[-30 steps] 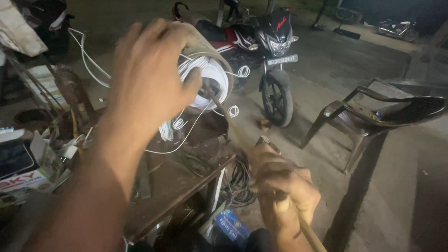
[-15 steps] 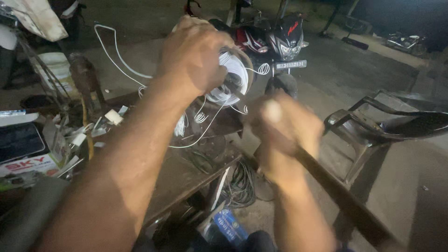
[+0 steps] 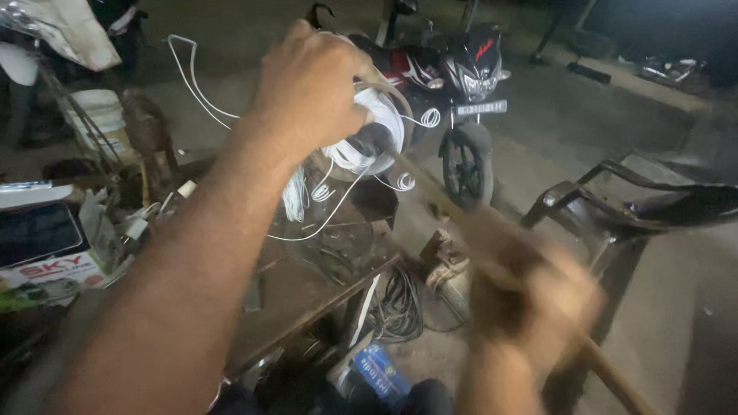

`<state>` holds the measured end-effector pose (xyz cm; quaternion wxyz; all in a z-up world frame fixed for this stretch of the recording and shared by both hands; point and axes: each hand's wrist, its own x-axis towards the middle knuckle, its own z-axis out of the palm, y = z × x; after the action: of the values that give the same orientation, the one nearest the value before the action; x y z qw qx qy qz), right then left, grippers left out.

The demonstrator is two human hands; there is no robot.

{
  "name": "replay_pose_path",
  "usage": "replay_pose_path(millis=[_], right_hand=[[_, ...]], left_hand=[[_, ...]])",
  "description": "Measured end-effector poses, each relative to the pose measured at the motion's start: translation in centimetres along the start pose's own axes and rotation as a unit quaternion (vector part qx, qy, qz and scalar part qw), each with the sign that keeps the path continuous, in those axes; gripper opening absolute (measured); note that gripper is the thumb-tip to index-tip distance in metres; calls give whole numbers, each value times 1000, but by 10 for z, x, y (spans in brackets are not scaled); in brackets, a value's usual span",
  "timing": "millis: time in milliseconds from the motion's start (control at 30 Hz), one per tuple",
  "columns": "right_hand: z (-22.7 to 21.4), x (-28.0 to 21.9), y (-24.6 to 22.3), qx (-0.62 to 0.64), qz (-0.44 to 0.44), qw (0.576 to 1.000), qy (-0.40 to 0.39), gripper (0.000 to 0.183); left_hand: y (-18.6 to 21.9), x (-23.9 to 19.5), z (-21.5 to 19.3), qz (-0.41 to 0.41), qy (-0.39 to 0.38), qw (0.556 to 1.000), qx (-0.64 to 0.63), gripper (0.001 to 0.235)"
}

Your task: The person repeatedly hammers a white wire inside a cylindrical container using a wooden stick. The wire is manipulated and struck multiple times while the container remains on a cluttered workbench.

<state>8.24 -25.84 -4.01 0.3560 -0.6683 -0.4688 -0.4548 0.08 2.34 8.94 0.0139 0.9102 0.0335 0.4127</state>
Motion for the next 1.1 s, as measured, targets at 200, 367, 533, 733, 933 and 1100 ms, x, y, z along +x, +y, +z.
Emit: replay_pose_path(millis=[200,367,533,733,933,1100], right_hand=[[-78,-66,27,539,40,836,89,43],[-61,-70,6,595,124,773,180,60],[-50,-74,-8,643,126,738,163,66],[-49,-69,-7,626,170,737,190,60],[-55,-47,-49,640,207,700,240,69],[-45,-12,-37,607,128,747,239,50]], left_hand=[[4,13,-2,23,-20,997,73,36],[15,29,7,105,-63,979,160,52],[15,48,27,101,-202,968,109,52],[-14,37,46,130,-131,981,-58,55],[-35,-3,39,133,30,966,-218,52],[-43,-27,49,72,102,955,-268,59]])
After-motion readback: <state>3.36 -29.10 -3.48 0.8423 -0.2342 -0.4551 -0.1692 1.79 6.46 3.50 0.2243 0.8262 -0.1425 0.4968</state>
